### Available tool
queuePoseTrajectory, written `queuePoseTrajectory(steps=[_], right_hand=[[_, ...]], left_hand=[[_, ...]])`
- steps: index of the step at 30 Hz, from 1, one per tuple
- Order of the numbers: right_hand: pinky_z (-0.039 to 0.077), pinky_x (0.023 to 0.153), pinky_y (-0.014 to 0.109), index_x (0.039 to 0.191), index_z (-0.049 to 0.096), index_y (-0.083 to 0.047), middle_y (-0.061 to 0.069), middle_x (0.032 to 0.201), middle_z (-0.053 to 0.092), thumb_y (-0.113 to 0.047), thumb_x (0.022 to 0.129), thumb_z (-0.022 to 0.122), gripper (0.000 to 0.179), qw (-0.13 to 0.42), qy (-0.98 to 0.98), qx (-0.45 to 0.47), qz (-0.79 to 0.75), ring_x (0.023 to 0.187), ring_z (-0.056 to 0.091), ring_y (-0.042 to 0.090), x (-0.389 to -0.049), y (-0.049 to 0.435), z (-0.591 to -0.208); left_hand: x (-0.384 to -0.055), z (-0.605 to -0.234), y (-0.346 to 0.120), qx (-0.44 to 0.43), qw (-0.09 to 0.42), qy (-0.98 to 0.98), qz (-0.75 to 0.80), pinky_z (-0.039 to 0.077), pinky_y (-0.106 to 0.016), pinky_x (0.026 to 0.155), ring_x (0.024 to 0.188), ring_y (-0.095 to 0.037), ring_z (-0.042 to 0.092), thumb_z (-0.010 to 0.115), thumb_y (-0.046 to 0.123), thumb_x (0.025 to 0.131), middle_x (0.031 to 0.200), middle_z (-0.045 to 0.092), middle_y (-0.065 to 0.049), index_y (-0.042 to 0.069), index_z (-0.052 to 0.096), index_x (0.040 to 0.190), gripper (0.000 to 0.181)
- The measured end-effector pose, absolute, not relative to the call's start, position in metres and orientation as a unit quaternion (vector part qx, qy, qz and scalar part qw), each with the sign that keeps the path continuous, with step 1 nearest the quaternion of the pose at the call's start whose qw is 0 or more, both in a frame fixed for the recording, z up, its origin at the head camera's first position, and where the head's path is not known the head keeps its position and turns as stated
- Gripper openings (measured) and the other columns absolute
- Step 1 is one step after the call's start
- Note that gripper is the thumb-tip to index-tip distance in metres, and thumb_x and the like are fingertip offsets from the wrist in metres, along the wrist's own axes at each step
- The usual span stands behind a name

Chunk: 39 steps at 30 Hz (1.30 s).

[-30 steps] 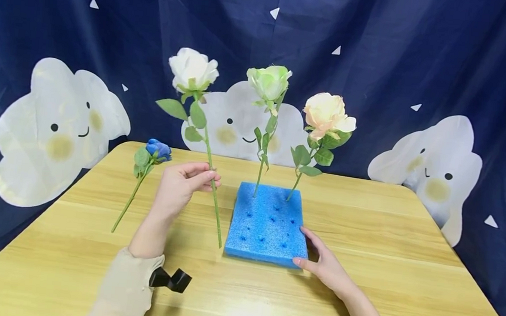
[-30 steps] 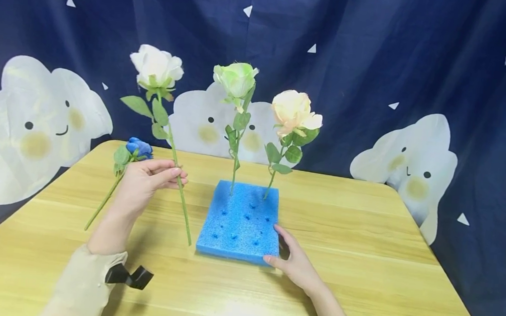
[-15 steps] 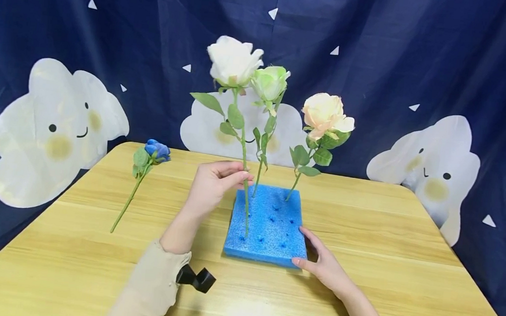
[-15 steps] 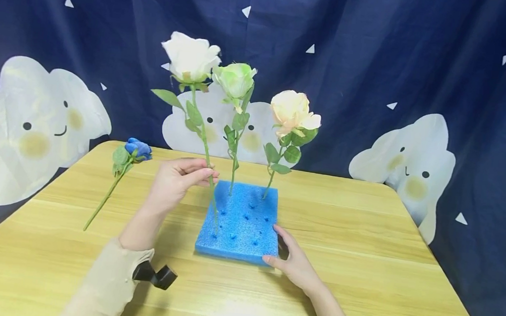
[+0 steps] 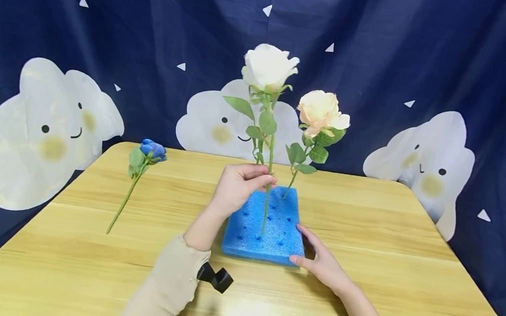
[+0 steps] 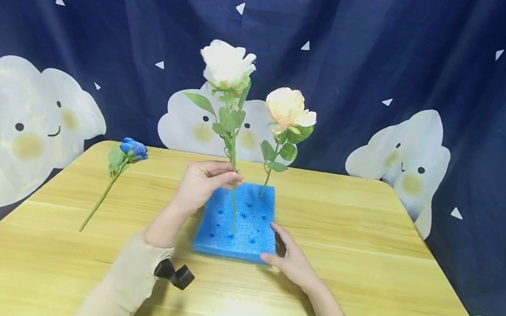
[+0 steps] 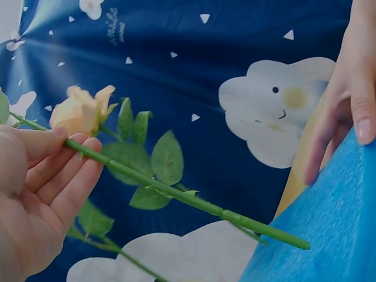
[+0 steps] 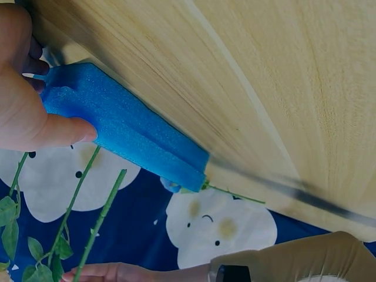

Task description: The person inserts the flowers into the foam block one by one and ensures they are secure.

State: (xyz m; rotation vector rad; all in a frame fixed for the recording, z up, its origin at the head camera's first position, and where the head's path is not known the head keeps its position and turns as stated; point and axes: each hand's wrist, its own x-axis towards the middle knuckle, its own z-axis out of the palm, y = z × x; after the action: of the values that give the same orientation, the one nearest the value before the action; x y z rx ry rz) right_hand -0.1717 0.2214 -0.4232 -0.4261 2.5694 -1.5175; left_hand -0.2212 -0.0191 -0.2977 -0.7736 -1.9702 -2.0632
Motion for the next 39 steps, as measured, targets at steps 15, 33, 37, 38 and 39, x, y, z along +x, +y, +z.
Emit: queuePoseTrajectory(steps=[15, 33, 37, 38, 39], right_hand=[[0.015, 0.107, 0.058, 0.145, 0.029, -0.013, 0.015, 0.15, 0.023, -0.028, 0.084, 0.07, 0.075, 0.069, 0.847, -0.14, -0.508, 0.136, 0.019, 0.037, -0.172, 0.221, -0.423], [0.018, 0.107, 0.056, 0.145, 0.029, -0.011, 0.017, 0.149, 0.025, -0.026, 0.084, 0.07, 0.075, 0.066, 0.844, -0.142, -0.513, 0.135, 0.022, 0.036, -0.173, 0.222, -0.424], [0.017, 0.107, 0.056, 0.145, 0.029, -0.012, 0.017, 0.149, 0.025, -0.026, 0.084, 0.07, 0.075, 0.065, 0.845, -0.141, -0.511, 0.135, 0.022, 0.036, -0.173, 0.222, -0.424], [0.017, 0.107, 0.057, 0.145, 0.029, -0.012, 0.017, 0.149, 0.025, -0.026, 0.084, 0.07, 0.075, 0.065, 0.846, -0.141, -0.51, 0.135, 0.022, 0.036, -0.173, 0.222, -0.424], [0.017, 0.107, 0.057, 0.145, 0.029, -0.012, 0.016, 0.149, 0.025, -0.026, 0.084, 0.07, 0.074, 0.064, 0.847, -0.141, -0.509, 0.135, 0.022, 0.036, -0.173, 0.222, -0.424]], left_hand=[[-0.222, -0.304, 0.012, -0.281, 0.09, -0.687, -0.664, 0.056, -0.029, 0.069, 0.079, -0.029, 0.068, 0.063, 0.001, 0.086, 0.089, 0.068, -0.022, -0.011, 0.065, 0.102, 0.02], [-0.227, -0.304, 0.034, -0.269, 0.08, -0.69, -0.667, 0.055, -0.025, 0.069, 0.082, -0.025, 0.068, 0.063, 0.003, 0.087, 0.089, 0.068, -0.02, -0.011, 0.064, 0.106, 0.023], [-0.229, -0.304, 0.035, -0.268, 0.083, -0.693, -0.664, 0.055, -0.025, 0.068, 0.081, -0.023, 0.068, 0.063, 0.003, 0.087, 0.089, 0.069, -0.019, -0.011, 0.065, 0.105, 0.023], [-0.23, -0.305, 0.035, -0.268, 0.083, -0.694, -0.663, 0.055, -0.025, 0.068, 0.08, -0.023, 0.068, 0.064, 0.003, 0.087, 0.088, 0.069, -0.019, -0.01, 0.065, 0.105, 0.023], [-0.231, -0.306, 0.035, -0.268, 0.083, -0.695, -0.662, 0.055, -0.025, 0.068, 0.08, -0.023, 0.068, 0.064, 0.004, 0.087, 0.088, 0.069, -0.019, -0.01, 0.066, 0.104, 0.022]])
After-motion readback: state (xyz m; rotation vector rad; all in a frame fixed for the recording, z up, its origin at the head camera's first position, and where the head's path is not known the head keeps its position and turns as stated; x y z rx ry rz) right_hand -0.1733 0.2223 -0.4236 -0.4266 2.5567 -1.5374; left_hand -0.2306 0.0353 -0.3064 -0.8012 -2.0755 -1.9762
